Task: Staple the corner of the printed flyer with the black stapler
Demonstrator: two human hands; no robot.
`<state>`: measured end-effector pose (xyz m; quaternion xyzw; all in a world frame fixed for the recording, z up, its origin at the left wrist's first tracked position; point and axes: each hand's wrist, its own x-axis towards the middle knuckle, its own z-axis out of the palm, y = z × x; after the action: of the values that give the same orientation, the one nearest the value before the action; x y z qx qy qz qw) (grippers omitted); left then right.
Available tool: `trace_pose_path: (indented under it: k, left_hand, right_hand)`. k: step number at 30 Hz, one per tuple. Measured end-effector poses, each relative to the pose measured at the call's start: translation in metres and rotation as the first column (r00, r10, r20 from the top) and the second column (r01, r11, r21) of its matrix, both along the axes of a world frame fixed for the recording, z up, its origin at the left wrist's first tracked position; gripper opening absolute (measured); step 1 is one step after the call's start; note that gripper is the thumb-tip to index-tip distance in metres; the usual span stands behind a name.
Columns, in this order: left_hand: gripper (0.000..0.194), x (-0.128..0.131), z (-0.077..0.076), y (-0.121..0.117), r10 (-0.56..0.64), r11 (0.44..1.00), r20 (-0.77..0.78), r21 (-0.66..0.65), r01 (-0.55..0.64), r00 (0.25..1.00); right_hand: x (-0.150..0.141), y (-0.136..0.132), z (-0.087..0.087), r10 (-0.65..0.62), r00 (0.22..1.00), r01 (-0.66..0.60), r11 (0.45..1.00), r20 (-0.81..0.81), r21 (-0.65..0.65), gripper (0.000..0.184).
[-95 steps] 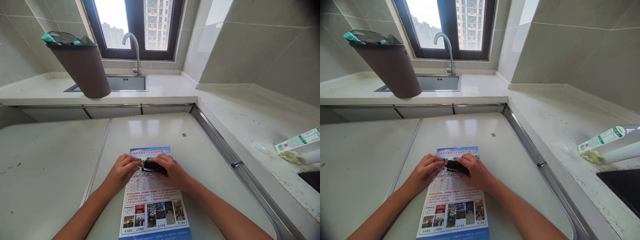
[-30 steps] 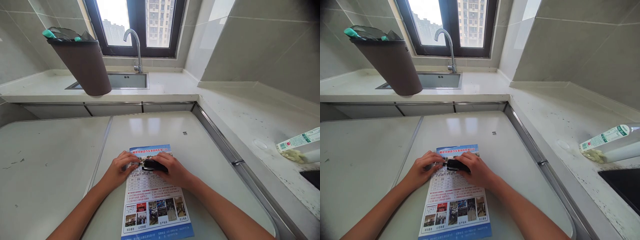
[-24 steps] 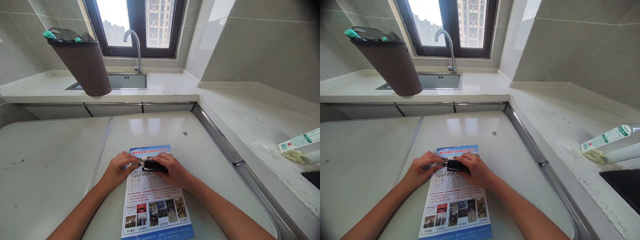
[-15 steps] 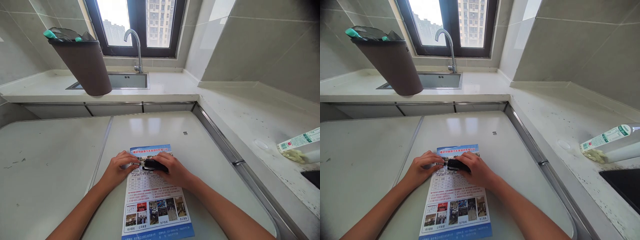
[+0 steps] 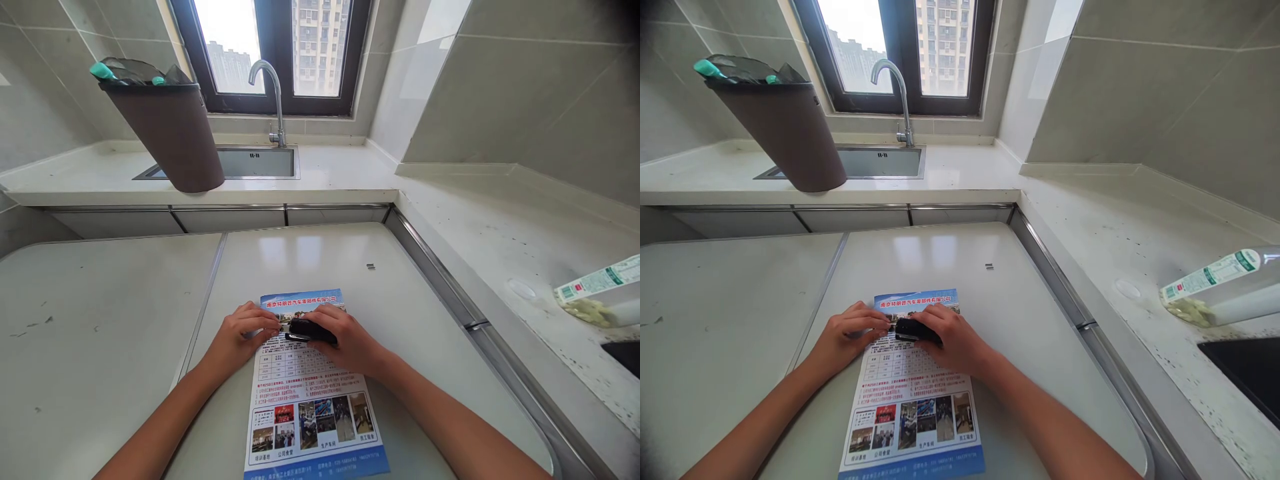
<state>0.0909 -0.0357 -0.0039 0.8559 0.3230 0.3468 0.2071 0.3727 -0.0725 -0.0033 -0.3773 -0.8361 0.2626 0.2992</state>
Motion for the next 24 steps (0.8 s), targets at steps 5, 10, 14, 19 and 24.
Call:
trace_pose_path:
  k: [5,10,14,19,24]
  left_hand:
    - [0.015,-0.004,-0.001,0.001,-0.006,1.0,-0.052,0.03,0.008,0.999]
    - [0.013,-0.014,0.002,0.001,-0.022,0.999,-0.137,0.046,0.029,0.99]
    - [0.011,-0.025,0.003,0.004,-0.048,0.998,-0.158,0.029,0.053,0.986]
    - [0.018,-0.019,0.008,-0.002,-0.051,0.997,-0.079,-0.066,0.045,0.996]
    - [0.022,0.0,0.013,-0.014,-0.118,0.99,-0.019,-0.077,0.116,0.993]
  right_hand:
    - [0.001,0.0,-0.001,0.002,1.0,-0.002,1.0,-0.008,0.006,0.046]
    - [0.0,0.0,-0.001,-0.003,1.0,0.003,1.0,-0.01,0.004,0.044]
    - [0.0,0.0,-0.003,-0.012,0.999,0.013,1.0,-0.03,0.024,0.044]
    - [0.002,-0.002,0.002,0.036,0.992,-0.027,0.997,-0.121,0.078,0.036]
    - [-0.007,-0.011,0.01,0.17,0.973,-0.147,0.977,-0.154,0.152,0.033]
